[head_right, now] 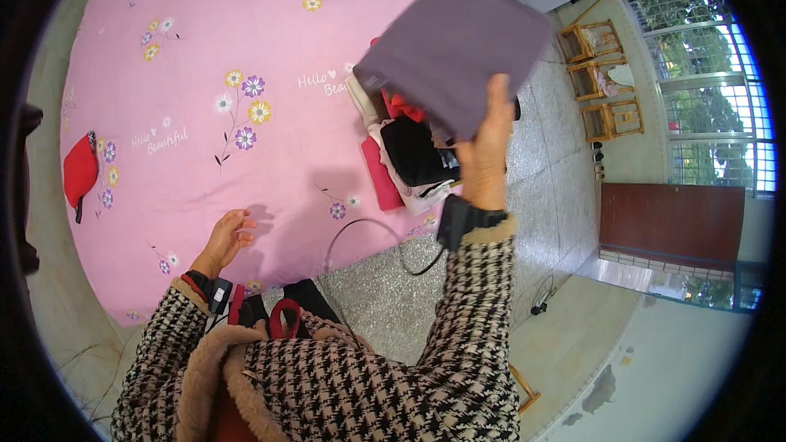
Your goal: The person folds a pair of purple trousers and a red garment on a pink floral bedsheet, then stacks them with other folded clothes. The person then walks outside to a rooftop terrace and removes a red and a grey garment from a clothesline.
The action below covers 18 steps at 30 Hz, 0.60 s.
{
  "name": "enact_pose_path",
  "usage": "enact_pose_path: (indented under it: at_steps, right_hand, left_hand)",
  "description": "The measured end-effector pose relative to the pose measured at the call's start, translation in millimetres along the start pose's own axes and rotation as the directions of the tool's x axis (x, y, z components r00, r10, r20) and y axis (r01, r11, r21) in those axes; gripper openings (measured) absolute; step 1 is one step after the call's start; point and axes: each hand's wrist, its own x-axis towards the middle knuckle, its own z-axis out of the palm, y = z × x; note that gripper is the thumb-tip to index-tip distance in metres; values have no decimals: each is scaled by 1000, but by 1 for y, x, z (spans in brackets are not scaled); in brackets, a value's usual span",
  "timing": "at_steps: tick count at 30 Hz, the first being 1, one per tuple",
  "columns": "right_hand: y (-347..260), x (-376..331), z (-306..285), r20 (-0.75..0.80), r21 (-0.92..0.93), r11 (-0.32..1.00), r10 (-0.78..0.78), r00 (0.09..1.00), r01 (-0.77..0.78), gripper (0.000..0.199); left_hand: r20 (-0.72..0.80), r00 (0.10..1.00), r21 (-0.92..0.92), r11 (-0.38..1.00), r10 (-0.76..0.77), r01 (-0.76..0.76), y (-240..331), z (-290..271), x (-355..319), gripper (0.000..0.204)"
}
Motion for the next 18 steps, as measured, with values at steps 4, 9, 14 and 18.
enact_pose_path:
  at_steps: [4,9,14,18]
  right_hand:
    - [10,45,-69,-213,-77,990,-130,968,116,63]
    - [93,71,-163,-718,-276,904,31,696,-325,76]
    - [61,80,-176,-440,-895,121,-388,810,-429,69]
    - [3,97,-117,174,-977,-213,-758,628,13,59]
  left_hand:
    - [-115,993,7,1000,-5,5,-19,-27,0,25]
    - [-217,976,7,1000,-26,29,-35,-57,-8,24]
    - [-281,960,-10,1000,-16,14,-39,-73,-15,20]
    - [-310,950,-13,1000,-29,27,-40,-79,-19,21]
